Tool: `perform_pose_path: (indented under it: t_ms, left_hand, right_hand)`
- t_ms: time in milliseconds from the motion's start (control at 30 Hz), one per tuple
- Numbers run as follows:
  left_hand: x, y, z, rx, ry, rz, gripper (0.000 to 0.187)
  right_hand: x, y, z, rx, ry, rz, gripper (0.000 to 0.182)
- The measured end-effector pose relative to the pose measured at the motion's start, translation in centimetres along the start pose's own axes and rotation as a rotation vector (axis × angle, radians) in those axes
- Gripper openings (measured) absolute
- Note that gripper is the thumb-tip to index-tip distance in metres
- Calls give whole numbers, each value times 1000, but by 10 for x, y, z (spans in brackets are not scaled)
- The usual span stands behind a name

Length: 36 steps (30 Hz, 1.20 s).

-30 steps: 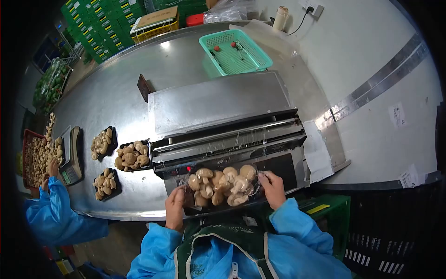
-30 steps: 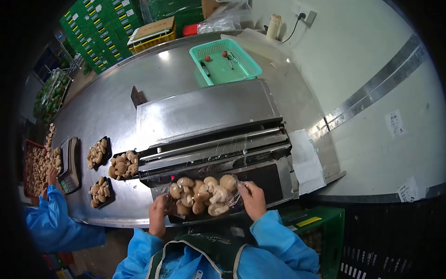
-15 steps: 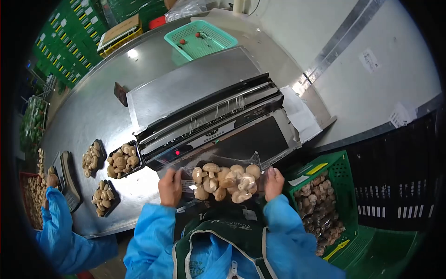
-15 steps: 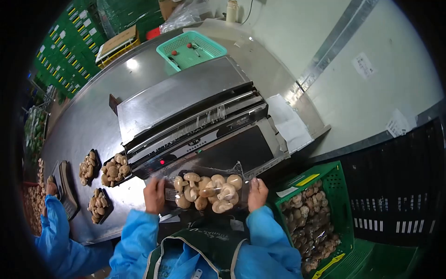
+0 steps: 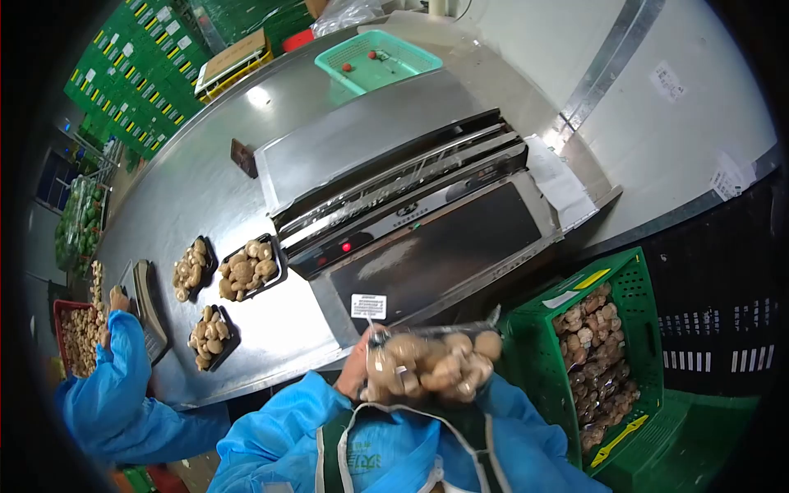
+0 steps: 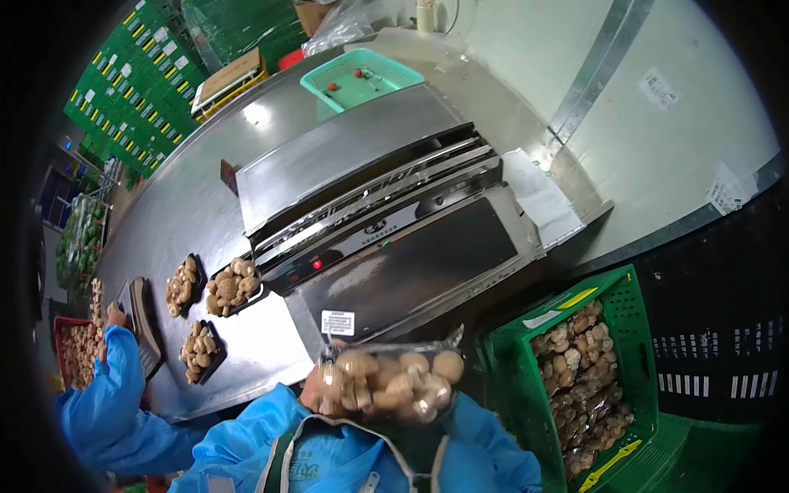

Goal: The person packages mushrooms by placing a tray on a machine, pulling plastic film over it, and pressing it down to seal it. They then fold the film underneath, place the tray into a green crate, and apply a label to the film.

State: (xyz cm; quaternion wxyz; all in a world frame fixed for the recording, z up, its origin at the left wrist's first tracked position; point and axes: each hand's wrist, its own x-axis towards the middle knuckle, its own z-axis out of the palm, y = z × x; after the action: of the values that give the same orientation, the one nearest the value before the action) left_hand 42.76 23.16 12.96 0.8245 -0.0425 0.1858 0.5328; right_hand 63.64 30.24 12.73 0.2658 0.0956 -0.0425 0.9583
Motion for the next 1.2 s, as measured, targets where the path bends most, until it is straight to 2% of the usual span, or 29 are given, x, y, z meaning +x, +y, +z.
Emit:
perform_pose_path:
  t_ms: [33,100,167,233,300,367,433,500,567,633,700,733,800,833,900,967,1000,1033,1100,1133,1167,1200]
  left_hand:
    - [-2,-6,-23,-455,-127,-213,31]
    - [-34,-15,144,248,88,164,43]
    - [-46,-6,144,544,-113,56,44]
    - [-61,1,129,650,-232,6,45]
    - [-74,3,121,690,-260,1,47]
    - [-80,5,117,721,-281,-4,48]
    - [-82,4,118,747,-300,-14,49]
    - [-83,3,121,766,-302,-16,50]
    - [-83,4,118,780,-282,-9,51]
    - [-84,5,115,770,-229,6,52]
    - [-83,5,111,750,-157,34,53]
    - [-80,5,111,737,-113,65,54]
    - [-73,5,115,721,-29,144,55]
    - [-67,3,119,715,6,184,55]
    - [-50,1,130,726,53,243,56]
    - [-25,-5,143,761,49,259,57]
    - [-13,-12,148,761,48,266,58]
    - [6,-12,152,751,-54,235,64]
    - [40,-31,147,464,37,200,60]
    - [66,-39,158,489,50,198,55]
    - [86,-47,176,732,-61,247,48]
    - [112,-58,176,731,-4,199,45]
  right_hand:
    - [-9,8,-3,-80,-23,-18,6]
    - [-27,21,-12,-234,-59,-34,5]
    - [-45,26,-26,-374,-36,8,4]
    - [-4,-3,102,-451,522,244,9]
    - [-8,-55,66,-1330,527,550,21]
    - [33,-77,127,-1188,608,22,35]
    - [91,-57,179,-1476,-117,-78,51]
    - [108,-9,198,-1535,-289,403,61]
    - [109,7,190,-1460,-387,812,67]
    - [88,-13,186,-1510,-306,720,70]
    - [57,-37,185,-1496,-52,857,69]
    - [41,-43,182,-1522,18,826,69]
    - [8,-47,169,-1539,314,850,58]
    - [-4,-48,163,-1548,357,823,58]
    - [-22,-47,149,-1635,469,477,46]
    - [-35,-54,138,-1250,560,250,44]
    - [-45,-56,129,-1165,572,160,48]
    - [-51,-61,132,-1166,577,143,48]
    - [-64,-71,140,-1152,677,-12,55]
    - [-73,-74,141,-1266,754,-44,67]
    - [-80,-77,148,-1366,708,-203,77]
    - [-90,-84,151,-1512,793,-248,78]
